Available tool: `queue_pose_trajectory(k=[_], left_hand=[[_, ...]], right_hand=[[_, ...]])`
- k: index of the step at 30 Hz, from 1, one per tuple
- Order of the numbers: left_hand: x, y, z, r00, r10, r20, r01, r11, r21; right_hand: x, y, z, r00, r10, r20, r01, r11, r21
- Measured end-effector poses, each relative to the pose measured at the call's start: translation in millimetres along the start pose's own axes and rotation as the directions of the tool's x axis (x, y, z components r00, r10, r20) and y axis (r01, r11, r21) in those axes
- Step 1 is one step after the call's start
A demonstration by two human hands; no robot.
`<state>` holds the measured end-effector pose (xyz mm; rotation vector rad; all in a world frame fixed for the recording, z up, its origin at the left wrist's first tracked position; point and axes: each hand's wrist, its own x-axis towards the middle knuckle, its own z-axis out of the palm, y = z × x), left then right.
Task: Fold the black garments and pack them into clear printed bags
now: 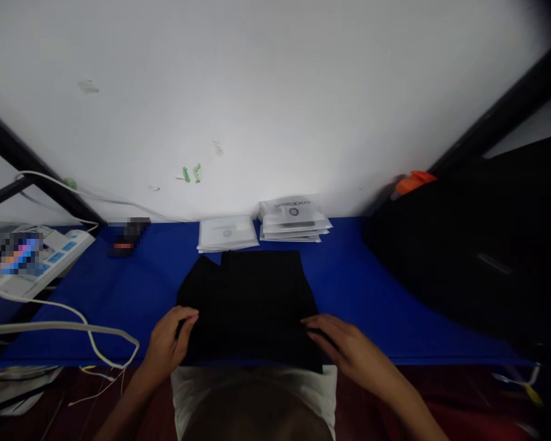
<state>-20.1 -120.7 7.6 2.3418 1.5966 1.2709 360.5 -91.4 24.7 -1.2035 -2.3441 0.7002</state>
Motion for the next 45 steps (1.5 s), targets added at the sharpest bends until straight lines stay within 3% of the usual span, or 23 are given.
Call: queue_pose_trajectory(k=[4, 6, 8, 13, 17, 20, 23, 25, 27, 30, 32, 36, 39, 42, 45], left_hand=[[54, -15, 24.3, 0.997, 0.004, -0.076, 0.005, 0.993, 0.121], [87, -22, 40.7, 0.999, -0.036, 0.029, 0.029, 0.979, 0.204], [115, -27, 58.1, 0.975, -0.041, 0.221, -0.017, 0.967, 0.254], [144, -34, 88.4, 0.916, 0.007, 0.400, -0.105, 0.969, 0.223], [138, -27, 80.3, 0.911, 0.030, 0.410, -0.121, 0.973, 0.197], [120, -11, 55.9, 0.921, 0.055, 0.385, -0.126, 0.979, 0.162], [93, 5, 28.7, 0.894, 0.140, 0.425, -0.159, 0.987, 0.011], [76, 6, 16.7, 0.851, 0.167, 0.497, -0.133, 0.986, -0.102], [67, -3, 12.1, 0.876, 0.112, 0.469, -0.073, 0.992, -0.100], [68, -33, 17.0, 0.958, -0.072, 0.277, 0.057, 0.996, 0.062], [75, -56, 24.2, 0.964, -0.161, 0.210, 0.135, 0.982, 0.135], [83, -80, 34.5, 0.955, -0.172, 0.244, 0.150, 0.983, 0.106], [82, -72, 29.7, 0.963, -0.149, 0.226, 0.135, 0.988, 0.077], [75, -52, 14.2, 0.970, -0.079, 0.228, 0.093, 0.995, -0.048], [61, -34, -3.3, 0.942, 0.015, 0.336, 0.046, 0.983, -0.175]], right_hand=[[48, 24, -14, 0.975, -0.009, -0.222, -0.016, 0.994, -0.111], [81, 38, -17, 0.956, -0.034, -0.291, -0.027, 0.979, -0.202], [113, 50, -17, 0.970, -0.054, -0.237, -0.029, 0.943, -0.333], [154, 65, -11, 0.990, -0.078, -0.115, 0.030, 0.928, -0.372], [141, 56, -15, 0.985, -0.100, -0.141, 0.043, 0.930, -0.365], [107, 38, -21, 0.960, -0.177, -0.218, 0.104, 0.945, -0.309], [63, 20, -17, 0.939, -0.252, -0.235, 0.205, 0.957, -0.208], [39, 13, -10, 0.949, -0.243, -0.201, 0.210, 0.963, -0.171], [25, 12, -1, 0.952, -0.232, -0.199, 0.205, 0.967, -0.150], [25, 13, 8, 0.945, -0.213, -0.249, 0.185, 0.974, -0.130], [34, 13, 10, 0.940, -0.197, -0.279, 0.168, 0.978, -0.124], [49, 13, 12, 0.948, -0.161, -0.275, 0.127, 0.982, -0.139], [51, 15, 16, 0.960, -0.131, -0.248, 0.098, 0.985, -0.143], [48, 21, 20, 0.962, -0.120, -0.244, 0.086, 0.985, -0.147], [43, 27, 23, 0.962, -0.114, -0.249, 0.076, 0.984, -0.158]])
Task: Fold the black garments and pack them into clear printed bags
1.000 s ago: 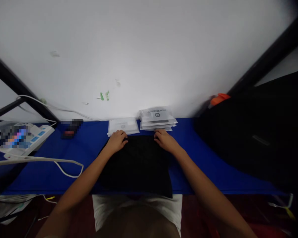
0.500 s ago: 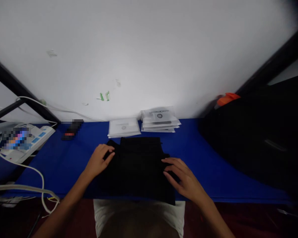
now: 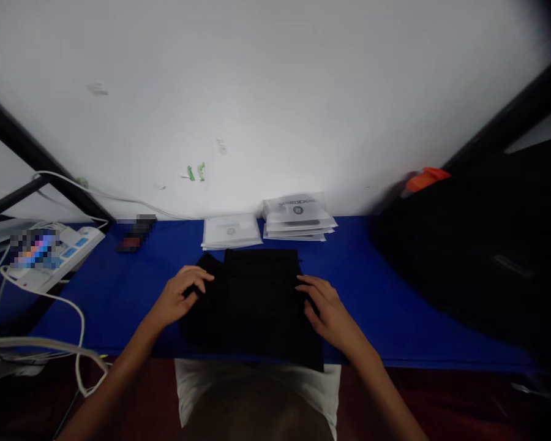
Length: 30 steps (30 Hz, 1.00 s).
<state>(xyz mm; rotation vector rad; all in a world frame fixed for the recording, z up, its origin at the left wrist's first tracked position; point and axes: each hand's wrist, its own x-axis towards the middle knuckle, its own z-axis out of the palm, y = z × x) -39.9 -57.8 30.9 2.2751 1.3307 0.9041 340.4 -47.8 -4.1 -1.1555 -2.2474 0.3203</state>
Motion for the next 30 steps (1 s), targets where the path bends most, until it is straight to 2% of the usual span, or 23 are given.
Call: queue_pose_trajectory(k=[2, 4, 6, 11, 15, 19, 22, 24, 26, 28, 29, 30], left_hand=[[-14, 6, -2.0, 0.993, 0.008, 0.121, -0.010, 1.000, 0.017], [-26, 5, -0.7, 0.983, -0.013, 0.183, 0.003, 0.998, 0.058], [-34, -2, 2.4, 0.987, -0.059, 0.153, 0.045, 0.994, 0.095], [-39, -20, 8.3, 0.979, -0.200, -0.036, 0.203, 0.952, 0.228], [-33, -19, 6.9, 0.982, -0.190, -0.005, 0.182, 0.930, 0.319], [-25, -8, -4.9, 0.991, -0.125, 0.039, 0.111, 0.962, 0.250], [-17, -5, -23.3, 0.967, -0.252, 0.038, 0.237, 0.945, 0.224], [-10, -6, -34.1, 0.933, -0.353, -0.068, 0.359, 0.906, 0.226], [-2, -7, -37.1, 0.876, -0.379, -0.300, 0.442, 0.879, 0.180], [6, -5, -29.4, 0.769, -0.346, -0.537, 0.462, 0.882, 0.094], [9, -3, -22.0, 0.731, -0.327, -0.599, 0.446, 0.893, 0.057], [11, 0, -13.3, 0.727, -0.307, -0.614, 0.415, 0.909, 0.037]], right_hand=[[-3, 3, 2, 1.000, 0.003, -0.010, -0.003, 1.000, -0.005], [-5, 4, 4, 1.000, 0.006, -0.027, -0.006, 1.000, -0.006], [-6, 5, 6, 0.999, 0.012, -0.050, -0.012, 1.000, -0.007], [-6, 4, 10, 0.992, 0.028, -0.119, -0.029, 1.000, -0.005], [-6, 0, 9, 0.982, 0.049, -0.181, -0.049, 0.999, 0.003], [-9, -2, 7, 0.965, 0.075, -0.250, -0.077, 0.997, 0.002], [-12, -4, 4, 0.955, 0.096, -0.281, -0.094, 0.995, 0.020], [-14, -5, 3, 0.955, 0.106, -0.278, -0.097, 0.994, 0.045], [-15, -6, 3, 0.959, 0.102, -0.264, -0.085, 0.994, 0.076], [-15, -7, 3, 0.963, 0.095, -0.253, -0.073, 0.993, 0.096], [-15, -8, 3, 0.963, 0.095, -0.253, -0.071, 0.992, 0.101], [-14, -8, 3, 0.962, 0.096, -0.255, -0.071, 0.992, 0.103]])
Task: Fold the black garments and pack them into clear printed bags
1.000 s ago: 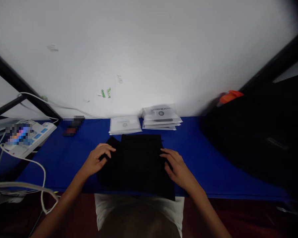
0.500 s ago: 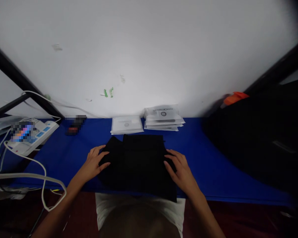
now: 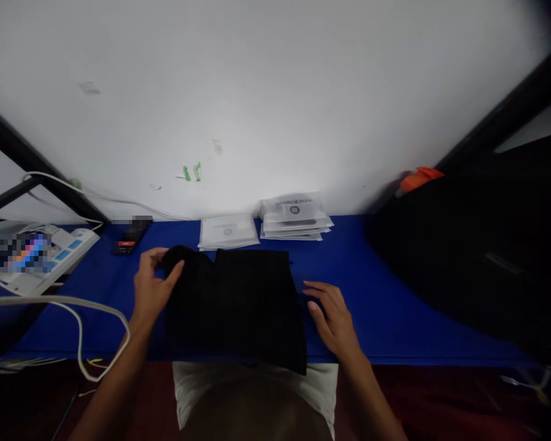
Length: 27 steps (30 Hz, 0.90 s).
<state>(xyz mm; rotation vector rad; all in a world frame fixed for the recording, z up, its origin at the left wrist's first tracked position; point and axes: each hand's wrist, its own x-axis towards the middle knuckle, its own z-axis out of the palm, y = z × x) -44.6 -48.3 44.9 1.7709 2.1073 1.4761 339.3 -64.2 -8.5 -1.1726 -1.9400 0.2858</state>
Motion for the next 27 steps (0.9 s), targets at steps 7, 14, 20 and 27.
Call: queue_pose_trajectory(k=[7, 14, 20, 27], left_hand=[[-41, 8, 23.6, 0.783, 0.306, 0.542, -0.274, 0.951, -0.141], [-59, -17, 28.0, 0.979, 0.012, 0.202, -0.064, 0.965, 0.254], [-47, 1, 29.0, 0.994, 0.073, 0.079, -0.093, 0.956, 0.279], [-57, 51, 46.2, 0.711, 0.475, 0.518, -0.437, 0.876, -0.202]], right_hand=[[0, -1, 0, 1.000, 0.010, 0.006, -0.010, 1.000, 0.000], [1, 0, 1, 1.000, 0.009, 0.019, -0.009, 1.000, 0.014], [2, -1, 0, 1.000, 0.015, 0.012, -0.015, 1.000, 0.014], [1, -1, 1, 1.000, -0.006, -0.013, 0.006, 1.000, 0.030]])
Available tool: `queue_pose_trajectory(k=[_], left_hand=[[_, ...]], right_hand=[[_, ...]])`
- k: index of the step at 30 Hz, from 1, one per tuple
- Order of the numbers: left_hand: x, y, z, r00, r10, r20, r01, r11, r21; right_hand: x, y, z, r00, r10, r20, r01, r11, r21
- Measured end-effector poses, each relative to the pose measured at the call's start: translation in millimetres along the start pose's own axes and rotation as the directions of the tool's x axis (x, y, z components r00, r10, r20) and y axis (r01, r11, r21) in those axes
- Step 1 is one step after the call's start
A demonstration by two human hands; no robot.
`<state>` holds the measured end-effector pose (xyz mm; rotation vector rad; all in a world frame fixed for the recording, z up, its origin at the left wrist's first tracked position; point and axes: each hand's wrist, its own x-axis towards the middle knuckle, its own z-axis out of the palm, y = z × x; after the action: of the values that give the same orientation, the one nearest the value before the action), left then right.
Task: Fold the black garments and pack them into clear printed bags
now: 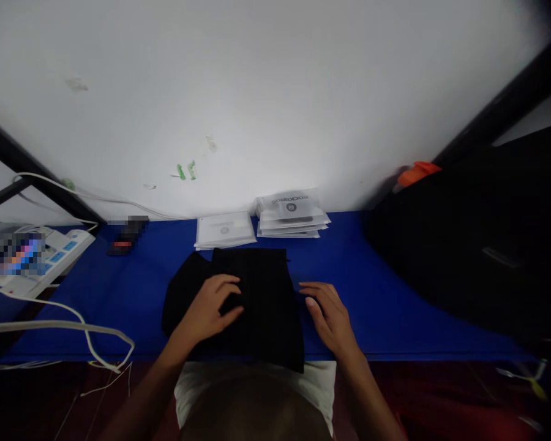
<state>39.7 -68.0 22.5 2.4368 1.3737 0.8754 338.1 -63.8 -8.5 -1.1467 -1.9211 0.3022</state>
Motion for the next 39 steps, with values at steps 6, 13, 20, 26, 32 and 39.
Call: queue_pose_trajectory(k=[6, 13, 20, 26, 32, 39], left_hand=[[-2, 12, 25.2, 1.000, -0.015, 0.005, 0.015, 0.997, 0.081], [8, 30, 13.4, 0.969, 0.076, -0.233, -0.115, 0.980, -0.160], [43, 10, -4.1, 0.966, 0.226, 0.127, -0.172, 0.926, -0.335], [82, -80, -11.8, 0.977, -0.143, 0.156, 0.095, 0.956, 0.276], [91, -123, -17.3, 0.965, -0.212, 0.152, 0.138, 0.910, 0.391], [79, -106, -31.5, 0.993, -0.105, 0.059, 0.072, 0.910, 0.409]], right_hand=[[0, 2, 0, 1.000, -0.018, 0.022, 0.018, 1.000, 0.024], [24, -32, 4, 0.957, -0.201, 0.209, 0.209, 0.978, -0.019], [33, -40, 23, 0.883, -0.303, 0.358, 0.295, 0.952, 0.080], [17, -38, 21, 0.867, -0.269, 0.419, 0.205, 0.960, 0.193], [6, -52, 18, 0.788, -0.139, 0.600, 0.059, 0.987, 0.150], [-13, -33, 16, 0.807, -0.118, 0.579, 0.100, 0.993, 0.064]])
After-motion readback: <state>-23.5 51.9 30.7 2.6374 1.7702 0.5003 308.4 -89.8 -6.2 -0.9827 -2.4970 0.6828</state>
